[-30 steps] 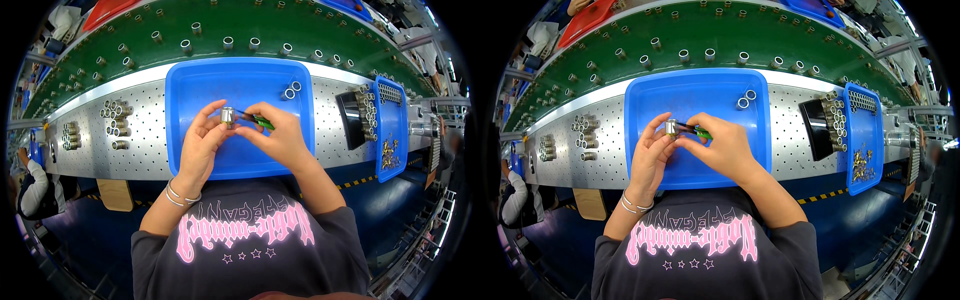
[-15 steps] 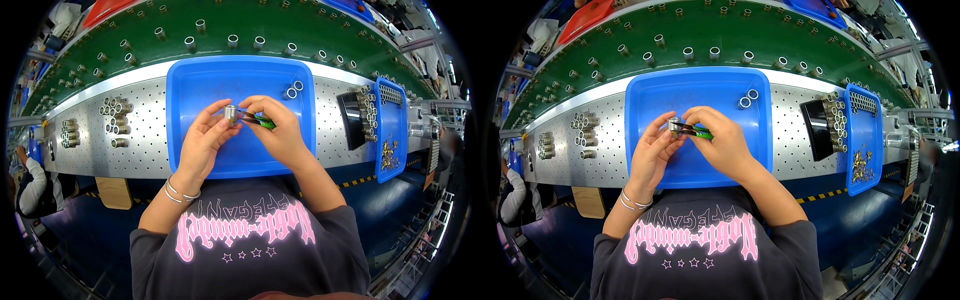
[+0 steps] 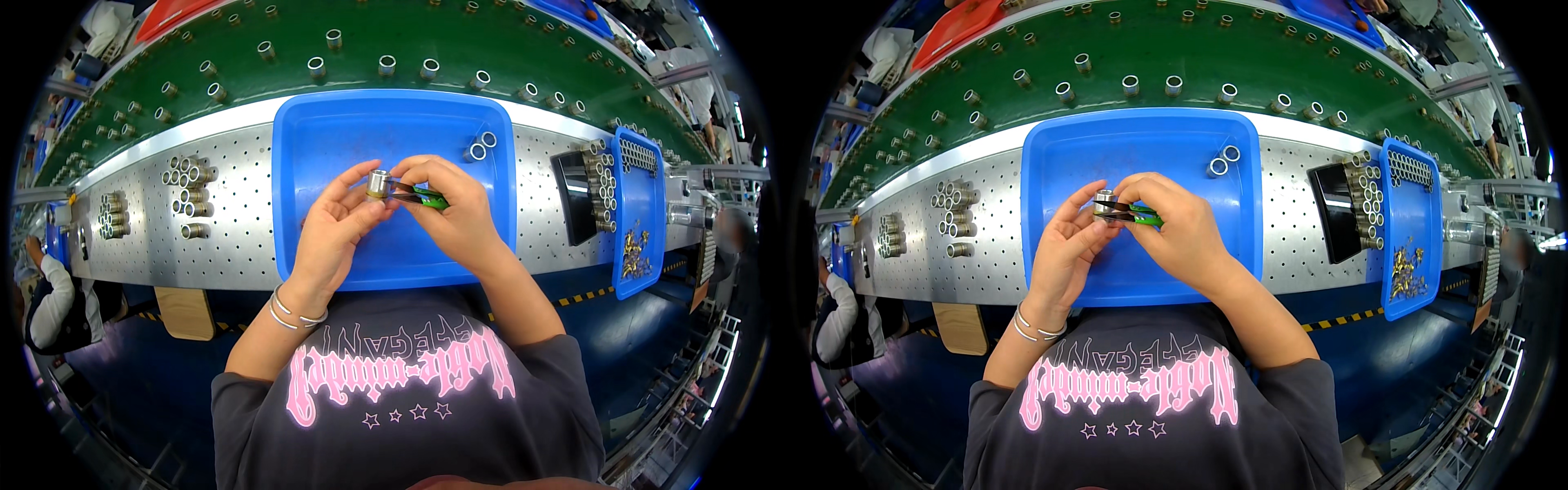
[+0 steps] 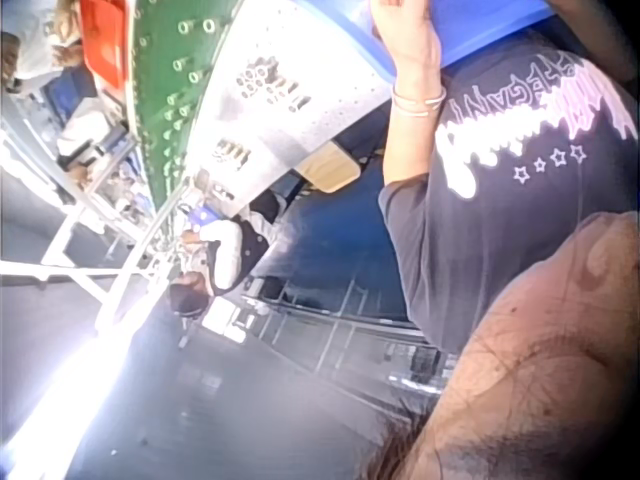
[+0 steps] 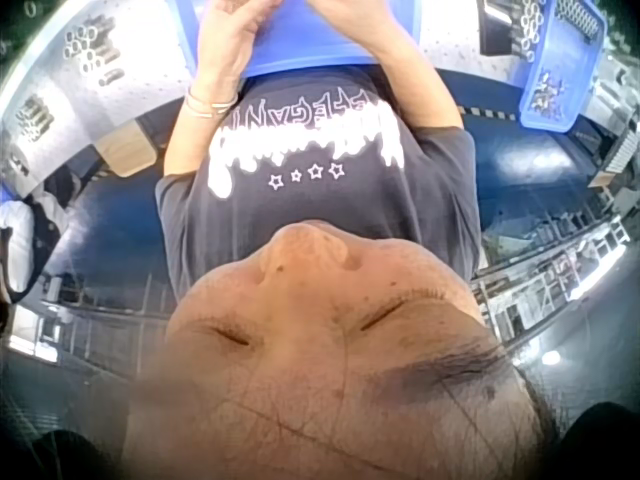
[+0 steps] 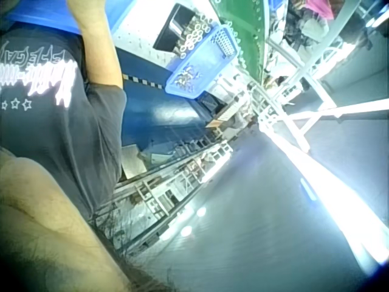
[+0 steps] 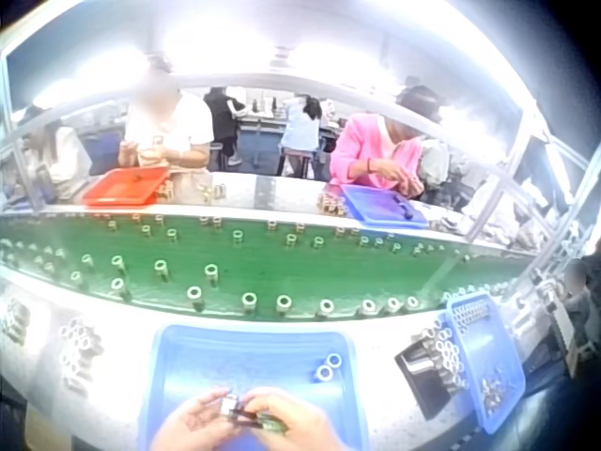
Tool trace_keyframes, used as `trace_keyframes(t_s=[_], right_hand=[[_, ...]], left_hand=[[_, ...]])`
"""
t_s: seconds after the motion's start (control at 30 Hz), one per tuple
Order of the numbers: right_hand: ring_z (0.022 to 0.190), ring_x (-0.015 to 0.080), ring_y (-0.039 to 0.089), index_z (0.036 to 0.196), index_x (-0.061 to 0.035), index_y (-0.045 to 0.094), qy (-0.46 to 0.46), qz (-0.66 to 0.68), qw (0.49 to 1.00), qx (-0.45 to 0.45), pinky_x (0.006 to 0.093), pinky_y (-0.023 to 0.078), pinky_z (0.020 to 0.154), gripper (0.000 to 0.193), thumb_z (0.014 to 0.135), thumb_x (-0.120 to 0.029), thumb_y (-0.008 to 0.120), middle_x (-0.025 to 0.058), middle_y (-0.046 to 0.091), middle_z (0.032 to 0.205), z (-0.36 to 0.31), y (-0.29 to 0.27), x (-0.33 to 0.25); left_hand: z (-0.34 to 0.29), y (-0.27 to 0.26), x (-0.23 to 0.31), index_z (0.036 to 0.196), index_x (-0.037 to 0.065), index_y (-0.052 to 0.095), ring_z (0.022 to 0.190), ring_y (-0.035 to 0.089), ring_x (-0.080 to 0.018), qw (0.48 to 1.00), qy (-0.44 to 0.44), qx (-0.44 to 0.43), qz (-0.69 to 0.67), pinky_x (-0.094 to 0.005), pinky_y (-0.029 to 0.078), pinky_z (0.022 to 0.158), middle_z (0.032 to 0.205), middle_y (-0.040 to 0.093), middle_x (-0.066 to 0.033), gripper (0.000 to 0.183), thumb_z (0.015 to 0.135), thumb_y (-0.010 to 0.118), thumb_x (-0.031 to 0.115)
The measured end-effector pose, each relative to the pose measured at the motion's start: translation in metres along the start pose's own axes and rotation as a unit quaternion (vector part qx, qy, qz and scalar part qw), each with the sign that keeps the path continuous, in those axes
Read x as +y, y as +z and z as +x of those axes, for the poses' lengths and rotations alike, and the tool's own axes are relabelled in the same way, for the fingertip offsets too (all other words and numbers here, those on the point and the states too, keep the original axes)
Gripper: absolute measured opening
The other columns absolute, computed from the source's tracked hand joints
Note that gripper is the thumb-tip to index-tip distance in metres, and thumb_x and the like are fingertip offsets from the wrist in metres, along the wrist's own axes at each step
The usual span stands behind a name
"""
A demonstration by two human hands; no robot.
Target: The person uses a pair of green-handled pliers to manipulate small cylindrical metal parts over a blue tray. They repeatedly pick up a part, use the pliers to adjust or press a component on it, and place it into a designated slot on a green pegboard. The process is repetitive and involves handling multiple identical metal cylinders.
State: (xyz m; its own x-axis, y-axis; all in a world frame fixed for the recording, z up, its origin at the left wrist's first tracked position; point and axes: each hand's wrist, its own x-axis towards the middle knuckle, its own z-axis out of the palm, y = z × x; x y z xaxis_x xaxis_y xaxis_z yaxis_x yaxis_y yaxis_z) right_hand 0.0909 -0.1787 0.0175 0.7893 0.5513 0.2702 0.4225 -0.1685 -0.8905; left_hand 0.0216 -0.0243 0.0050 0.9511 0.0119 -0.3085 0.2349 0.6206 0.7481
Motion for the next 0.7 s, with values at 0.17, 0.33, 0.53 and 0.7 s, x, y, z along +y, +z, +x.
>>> trace_keyframes(t_s=[0.17, 0.33, 0.53, 0.7], right_hand=[[0.082, 0.0278, 0.061, 0.087, -0.0020, 0.056, -0.021, -0.020, 1.000, 0.010, 0.0318, 0.050, 0.067, 0.021, 0.068, 0.004, 0.063, 0.0103, 0.061, 0.093, -0.0009, 0.0030, 0.0001], [0.079, 0.0277, 0.062, 0.086, -0.0025, 0.057, -0.033, -0.047, 0.998, 0.017, 0.0314, 0.050, 0.064, 0.021, 0.067, 0.003, 0.063, 0.0100, 0.061, 0.092, -0.0017, 0.0028, 0.0001], [0.076, 0.0273, 0.062, 0.085, -0.0027, 0.057, -0.052, -0.057, 0.997, 0.030, 0.0315, 0.050, 0.063, 0.022, 0.065, 0.004, 0.061, 0.0096, 0.062, 0.088, -0.0035, 0.0029, 0.0006], [0.075, 0.0272, 0.062, 0.085, -0.0023, 0.057, -0.052, -0.050, 0.997, 0.038, 0.0313, 0.050, 0.062, 0.022, 0.064, 0.005, 0.060, 0.0102, 0.062, 0.087, -0.0044, 0.0022, -0.0030]], left_hand=[[0.0016, 0.0004, -0.0070, 0.128, 0.000, 0.041, 0.093, 0.059, -0.0141, 0.998, 0.043, 0.005, 0.050, -0.0256, 0.048, 0.083, 0.107, 0.059, -0.0101, 0.048, 0.083, 0.057, 0.000], [0.0003, 0.0007, -0.0073, 0.130, -0.002, 0.040, 0.091, 0.060, -0.0141, 0.995, 0.036, -0.007, 0.093, -0.0249, 0.048, 0.081, 0.106, 0.059, -0.0104, 0.045, 0.086, 0.053, 0.001], [-0.0020, -0.0017, -0.0109, 0.130, -0.003, 0.039, 0.090, 0.060, -0.0144, 0.985, 0.065, -0.028, 0.158, -0.0251, 0.048, 0.080, 0.108, 0.058, -0.0110, 0.042, 0.089, 0.047, 0.002], [-0.0048, -0.0007, -0.0094, 0.129, -0.004, 0.040, 0.091, 0.060, -0.0150, 0.980, 0.083, -0.039, 0.175, -0.0262, 0.048, 0.082, 0.108, 0.058, -0.0113, 0.041, 0.090, 0.047, 0.003]])
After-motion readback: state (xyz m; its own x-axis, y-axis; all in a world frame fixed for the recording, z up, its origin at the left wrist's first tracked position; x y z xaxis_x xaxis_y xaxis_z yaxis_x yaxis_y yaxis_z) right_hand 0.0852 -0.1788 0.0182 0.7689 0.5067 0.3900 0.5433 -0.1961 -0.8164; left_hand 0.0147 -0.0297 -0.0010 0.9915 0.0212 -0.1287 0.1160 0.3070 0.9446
